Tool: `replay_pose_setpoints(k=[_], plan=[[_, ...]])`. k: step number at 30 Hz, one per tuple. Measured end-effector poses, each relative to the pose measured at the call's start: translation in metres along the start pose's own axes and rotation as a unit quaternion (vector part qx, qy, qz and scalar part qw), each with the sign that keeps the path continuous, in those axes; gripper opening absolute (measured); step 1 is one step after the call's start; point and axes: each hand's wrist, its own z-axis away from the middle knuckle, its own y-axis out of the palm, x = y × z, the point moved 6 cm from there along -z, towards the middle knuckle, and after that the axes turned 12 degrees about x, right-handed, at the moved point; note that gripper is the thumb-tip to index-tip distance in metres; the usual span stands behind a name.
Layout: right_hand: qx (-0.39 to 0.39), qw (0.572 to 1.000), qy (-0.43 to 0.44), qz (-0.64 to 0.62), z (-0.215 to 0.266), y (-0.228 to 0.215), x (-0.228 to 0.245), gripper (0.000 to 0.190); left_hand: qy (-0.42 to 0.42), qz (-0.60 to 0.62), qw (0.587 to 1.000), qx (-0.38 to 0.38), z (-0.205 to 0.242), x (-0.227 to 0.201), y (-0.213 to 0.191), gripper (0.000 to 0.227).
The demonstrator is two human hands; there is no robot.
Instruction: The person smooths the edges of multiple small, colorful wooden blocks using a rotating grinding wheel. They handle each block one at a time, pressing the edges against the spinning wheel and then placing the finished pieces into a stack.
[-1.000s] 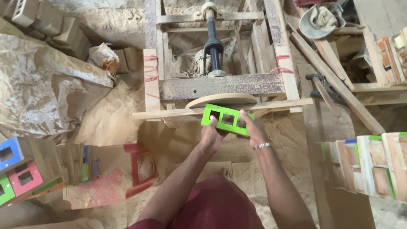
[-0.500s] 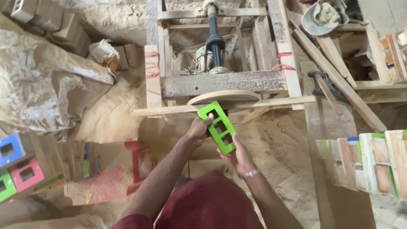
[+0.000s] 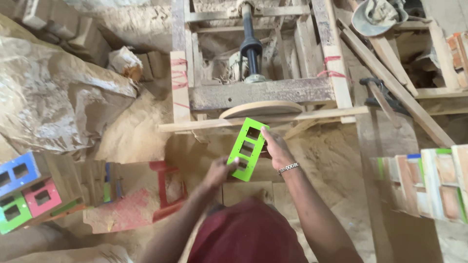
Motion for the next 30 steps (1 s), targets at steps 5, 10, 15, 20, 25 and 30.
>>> replay_pose_setpoints(k=[5,10,15,20,25,30], plan=[[-0.058,0.998,0.010,0.022,-0.032,-0.003,-0.006,0.042,0.099,0.320,0.936,-0.105,-0.026,0.044,0.009,0.039],[-0.069,0.996,-0.028,0.047,-0.046,-0.003,-0.004,0.042,0.098,0.260,0.950,-0.144,-0.048,0.041,0.003,0.053],[-0.087,0.996,-0.005,0.001,-0.029,0.013,-0.015,0.046,0.019,0.159,0.973,-0.165,-0.034,0.030,-0.040,0.053],[-0.101,0.985,0.076,-0.121,-0.021,0.041,-0.018,0.050,-0.027,0.077,0.989,-0.126,-0.036,-0.025,-0.085,0.040],[-0.049,0.978,0.012,-0.201,0.015,0.042,-0.023,0.053,0.164,0.071,0.982,-0.054,-0.007,-0.039,-0.036,0.029],[0.024,0.946,-0.054,-0.318,0.084,0.023,-0.029,0.059,0.470,-0.515,0.703,-0.137,0.069,-0.046,0.049,0.049]])
